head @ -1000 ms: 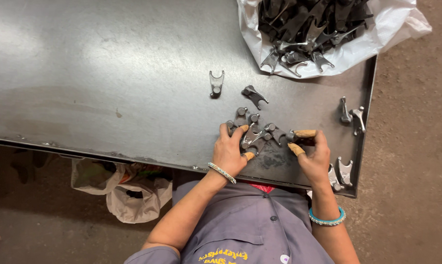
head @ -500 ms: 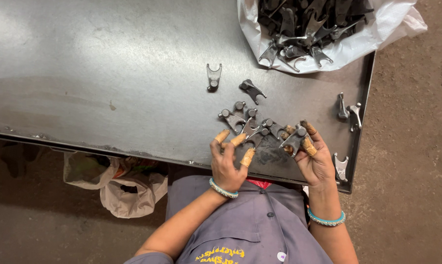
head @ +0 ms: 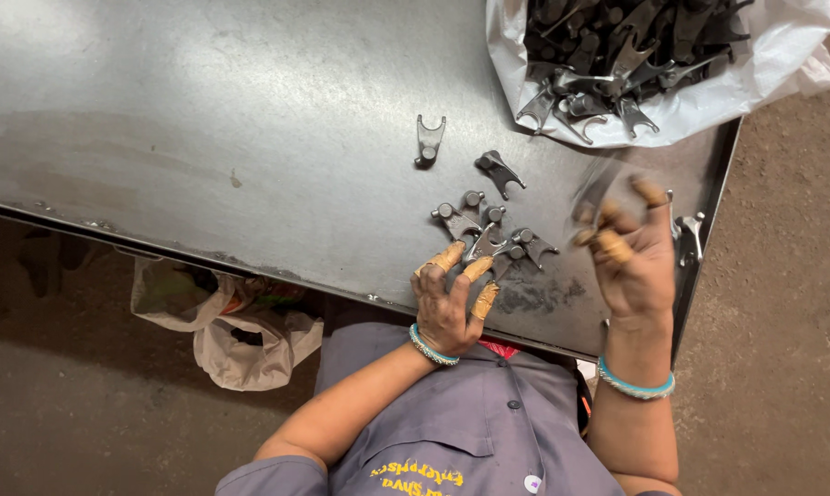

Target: The person picks small cast metal fork-shaped parts one at a time from a sack on a metal table, turns each part over in both hands to check it, and places it in a pile on the table. They occasionally brush dust aside and continue handling parts from the sack.

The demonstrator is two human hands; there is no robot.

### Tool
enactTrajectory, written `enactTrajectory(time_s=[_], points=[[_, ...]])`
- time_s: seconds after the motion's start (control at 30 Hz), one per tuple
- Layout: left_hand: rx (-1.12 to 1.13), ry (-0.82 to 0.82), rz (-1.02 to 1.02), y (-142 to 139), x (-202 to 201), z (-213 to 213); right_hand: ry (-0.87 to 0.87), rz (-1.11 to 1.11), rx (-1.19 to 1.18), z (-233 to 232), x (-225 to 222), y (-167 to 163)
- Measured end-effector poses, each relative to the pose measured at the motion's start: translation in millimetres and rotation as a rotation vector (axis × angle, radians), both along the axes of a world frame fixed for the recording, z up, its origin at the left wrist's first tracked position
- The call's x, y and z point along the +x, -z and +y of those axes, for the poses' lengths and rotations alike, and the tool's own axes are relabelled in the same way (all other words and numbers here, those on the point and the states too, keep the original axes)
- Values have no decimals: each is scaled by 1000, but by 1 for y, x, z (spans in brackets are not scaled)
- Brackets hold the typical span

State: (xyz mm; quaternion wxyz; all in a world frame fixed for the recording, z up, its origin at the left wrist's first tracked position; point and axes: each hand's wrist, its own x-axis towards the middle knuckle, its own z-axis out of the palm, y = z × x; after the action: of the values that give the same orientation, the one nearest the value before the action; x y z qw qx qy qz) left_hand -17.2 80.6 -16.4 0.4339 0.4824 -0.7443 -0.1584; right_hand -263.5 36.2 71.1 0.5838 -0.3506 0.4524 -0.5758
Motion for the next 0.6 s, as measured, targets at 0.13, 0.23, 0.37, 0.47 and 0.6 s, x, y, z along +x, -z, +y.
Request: enactTrajectory(time_s=[0.13, 0.23, 0.37, 0.47, 0.6], points=[[2, 7, -28, 9, -1, 0, -58, 460, -26, -12, 28, -7], [26, 14, -72, 17, -2, 2, -181, 1329, -186, 0, 54, 9], [34, 13, -76, 21, -2, 4, -41, 1398, -92, 14, 53, 31], [49, 21, -72, 16, -1, 3, 38, 1053, 33, 24, 41, 44], [7, 15, -19, 5, -1, 0, 65, 233, 4, 43, 20, 57]])
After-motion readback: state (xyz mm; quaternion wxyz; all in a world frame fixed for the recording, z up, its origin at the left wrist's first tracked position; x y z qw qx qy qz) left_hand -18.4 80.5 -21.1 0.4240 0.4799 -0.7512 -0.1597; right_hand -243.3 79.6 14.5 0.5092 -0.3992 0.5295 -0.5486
